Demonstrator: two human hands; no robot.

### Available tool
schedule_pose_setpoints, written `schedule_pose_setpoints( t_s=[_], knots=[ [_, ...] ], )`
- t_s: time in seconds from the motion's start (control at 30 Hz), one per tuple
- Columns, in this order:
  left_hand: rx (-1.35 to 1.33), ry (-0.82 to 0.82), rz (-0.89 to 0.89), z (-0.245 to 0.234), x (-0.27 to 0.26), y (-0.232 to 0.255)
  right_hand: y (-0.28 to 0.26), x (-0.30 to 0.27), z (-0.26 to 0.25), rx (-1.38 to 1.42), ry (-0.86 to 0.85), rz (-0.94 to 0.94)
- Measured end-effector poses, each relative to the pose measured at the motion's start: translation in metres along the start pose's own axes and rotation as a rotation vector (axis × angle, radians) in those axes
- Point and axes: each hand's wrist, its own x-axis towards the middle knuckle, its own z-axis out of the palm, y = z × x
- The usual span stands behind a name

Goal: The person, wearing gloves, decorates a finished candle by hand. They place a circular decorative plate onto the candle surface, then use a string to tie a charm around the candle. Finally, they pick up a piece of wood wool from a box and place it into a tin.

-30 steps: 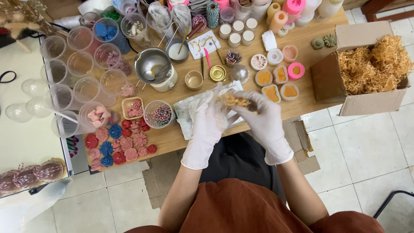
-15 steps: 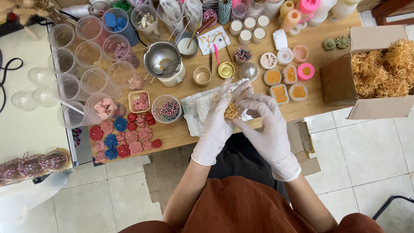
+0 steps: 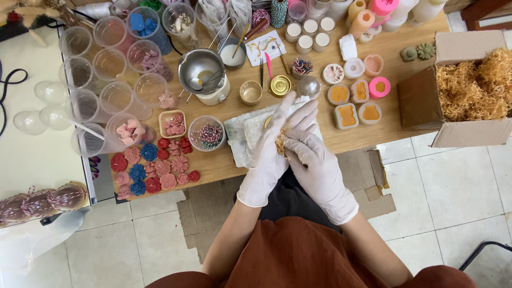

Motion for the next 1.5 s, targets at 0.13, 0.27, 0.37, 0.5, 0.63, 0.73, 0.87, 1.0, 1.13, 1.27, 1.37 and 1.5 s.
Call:
schedule_pose_setpoints(
  t_s=[0.13, 0.27, 0.37, 0.5, 0.63, 0.73, 0.87, 1.0, 1.13, 1.27, 1.37, 1.5],
  knots=[
    [0.077, 0.053, 0.030, 0.009, -0.006, 0.005, -0.005, 0.002, -0.001, 0.154, -0.031, 0.175],
    [0.197, 0.148, 0.101, -0.004, -0.001, -0.005, -0.010, 0.009, 0.004, 0.447, 0.073, 0.464],
    [0.205, 0.180, 0.095, -0.019, 0.005, -0.021, -0.003, 0.013, 0.002, 0.382, 0.057, 0.420],
    [0.036, 0.320, 0.058, -0.032, 0.006, -0.029, 0.008, 0.009, 0.007, 0.167, -0.120, 0.498],
    [0.123, 0.533, 0.019, -0.047, 0.012, -0.038, 0.008, -0.002, 0.014, 0.001, 0.013, 0.202],
    [-0.045, 0.456, -0.094, -0.055, 0.010, -0.050, 0.006, -0.004, 0.016, 0.059, 0.020, 0.190],
    [-0.156, 0.228, -0.067, -0.055, 0.008, -0.036, 0.007, 0.004, -0.003, 0.139, -0.192, 0.115],
    [-0.068, 0.357, -0.099, -0.037, 0.005, -0.016, 0.007, 0.015, -0.008, 0.252, -0.231, 0.146],
    [0.005, 0.139, 0.066, -0.028, 0.001, -0.012, 0.017, 0.019, -0.005, 0.342, -0.272, 0.157],
    [-0.033, 0.233, -0.013, -0.035, 0.007, -0.004, 0.020, 0.021, 0.003, 0.442, -0.283, 0.312],
    [-0.148, 0.297, -0.055, -0.042, 0.007, -0.002, 0.015, 0.022, 0.006, 0.376, -0.289, 0.412],
    [-0.177, 0.510, -0.078, -0.049, 0.009, -0.003, 0.016, 0.021, 0.008, 0.148, -0.265, 0.118]
  ],
)
